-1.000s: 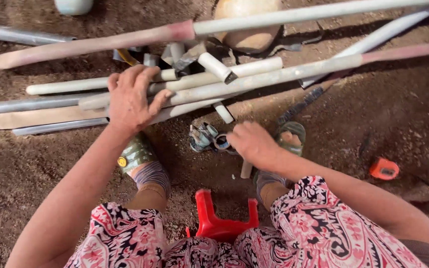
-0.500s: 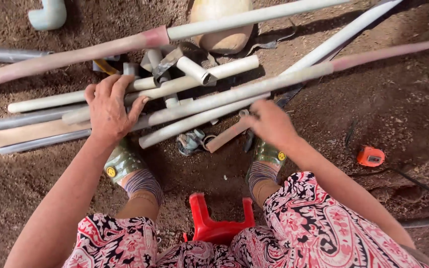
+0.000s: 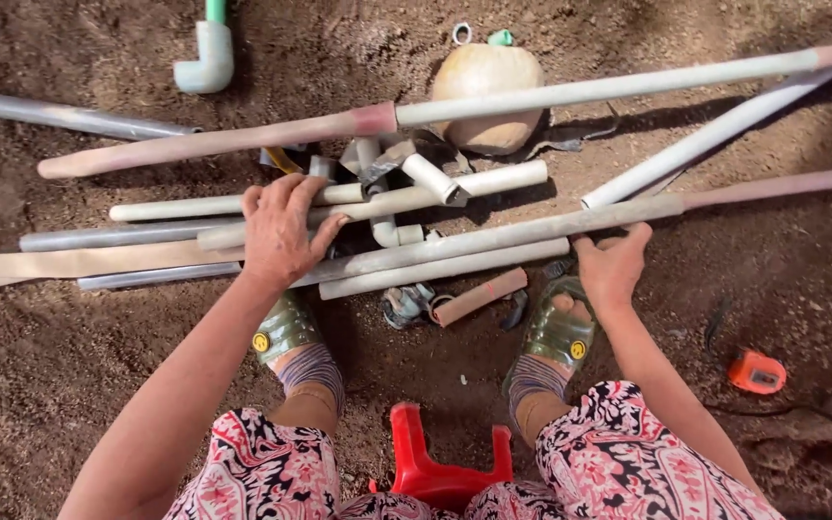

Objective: The person sits on a small red stool on a dirt surface, surrounded by various PVC pipes and fittings. They pick up a long pipe, inspect it, and then use a hand saw to cut a smaller white pipe segment while holding it against a coconut shell.

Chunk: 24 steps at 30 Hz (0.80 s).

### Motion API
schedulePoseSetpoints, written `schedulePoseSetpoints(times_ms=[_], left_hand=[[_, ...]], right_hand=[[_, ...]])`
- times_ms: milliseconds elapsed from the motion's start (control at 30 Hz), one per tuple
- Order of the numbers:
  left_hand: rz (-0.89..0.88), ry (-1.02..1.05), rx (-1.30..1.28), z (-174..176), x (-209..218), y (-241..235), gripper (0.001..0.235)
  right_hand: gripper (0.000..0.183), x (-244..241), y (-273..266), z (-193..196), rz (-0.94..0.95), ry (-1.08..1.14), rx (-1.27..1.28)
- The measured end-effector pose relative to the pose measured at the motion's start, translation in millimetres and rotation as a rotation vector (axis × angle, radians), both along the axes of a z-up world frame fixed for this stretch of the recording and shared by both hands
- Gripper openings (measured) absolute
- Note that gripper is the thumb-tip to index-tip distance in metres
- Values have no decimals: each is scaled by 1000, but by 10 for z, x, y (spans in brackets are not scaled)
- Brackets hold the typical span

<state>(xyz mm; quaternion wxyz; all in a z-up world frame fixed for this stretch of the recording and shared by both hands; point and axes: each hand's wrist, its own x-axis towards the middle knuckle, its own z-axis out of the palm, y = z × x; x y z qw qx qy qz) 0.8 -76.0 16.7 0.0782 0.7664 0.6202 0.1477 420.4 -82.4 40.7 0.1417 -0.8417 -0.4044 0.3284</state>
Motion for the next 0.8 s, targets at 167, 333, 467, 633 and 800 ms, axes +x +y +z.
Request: schedulePoseSetpoints(times_ms=[167, 333, 467, 633, 800], left_hand=[[15, -24, -49, 15, -16, 12, 54], [39, -58, -97, 46, -12, 23, 53], [69, -29, -145, 15, -6, 16, 55], [69, -26, -176, 59, -4, 39, 57], [71, -70, -234, 148, 24, 44, 56]], right_hand=[[63, 163, 7, -257, -203, 133, 79], [23, -246, 138, 600, -623, 642, -51], [16, -582, -51, 863, -617, 1027, -305], [23, -549, -277, 516, -227, 1511, -246], [23, -740, -181, 1023, -51, 1519, -176]])
